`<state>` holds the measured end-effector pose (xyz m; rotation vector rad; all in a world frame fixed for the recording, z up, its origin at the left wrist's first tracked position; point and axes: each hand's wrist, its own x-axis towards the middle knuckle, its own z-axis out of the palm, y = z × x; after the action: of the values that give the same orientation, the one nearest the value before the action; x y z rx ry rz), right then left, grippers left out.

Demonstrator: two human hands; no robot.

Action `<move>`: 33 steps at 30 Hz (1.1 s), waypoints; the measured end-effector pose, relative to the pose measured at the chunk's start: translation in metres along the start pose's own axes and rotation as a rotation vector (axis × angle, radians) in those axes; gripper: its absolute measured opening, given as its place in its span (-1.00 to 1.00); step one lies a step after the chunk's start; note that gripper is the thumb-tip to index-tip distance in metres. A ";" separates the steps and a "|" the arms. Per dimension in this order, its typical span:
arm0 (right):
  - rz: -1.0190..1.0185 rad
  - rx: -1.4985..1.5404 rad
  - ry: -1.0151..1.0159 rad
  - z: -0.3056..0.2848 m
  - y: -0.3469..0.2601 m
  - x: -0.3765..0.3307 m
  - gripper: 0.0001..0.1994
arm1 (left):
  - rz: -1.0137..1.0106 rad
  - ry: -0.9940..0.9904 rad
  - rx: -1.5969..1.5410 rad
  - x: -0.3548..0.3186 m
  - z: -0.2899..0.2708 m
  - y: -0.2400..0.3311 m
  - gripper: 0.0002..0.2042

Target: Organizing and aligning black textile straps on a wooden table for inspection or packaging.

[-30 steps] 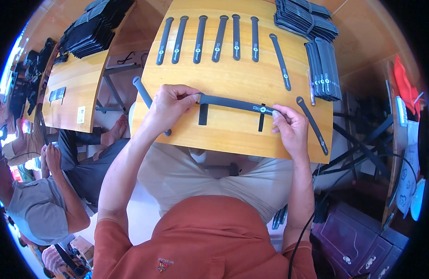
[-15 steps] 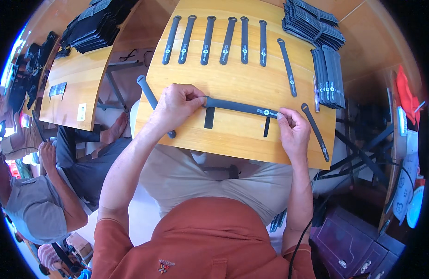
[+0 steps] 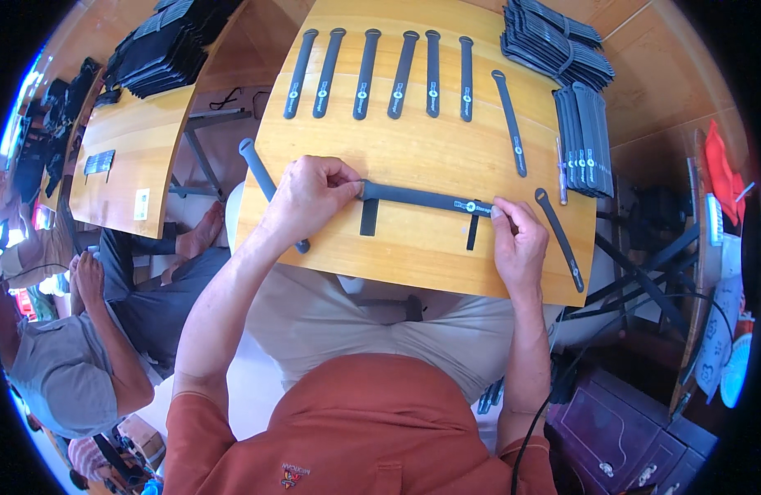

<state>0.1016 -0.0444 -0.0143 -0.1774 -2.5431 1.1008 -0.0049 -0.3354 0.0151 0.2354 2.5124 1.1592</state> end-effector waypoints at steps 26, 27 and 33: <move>0.002 -0.006 0.001 0.002 0.004 0.000 -0.87 | 0.002 -0.015 0.021 0.002 0.001 0.001 -0.85; 0.015 -0.004 -0.001 0.002 0.002 0.000 -0.87 | 0.001 -0.015 0.019 0.002 0.001 0.000 -0.85; 0.008 -0.019 0.006 0.003 0.003 0.001 -0.88 | -0.008 -0.009 0.022 0.001 0.001 0.002 -0.84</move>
<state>0.0997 -0.0438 -0.0179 -0.1955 -2.5505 1.0776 -0.0054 -0.3326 0.0159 0.2357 2.5171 1.1250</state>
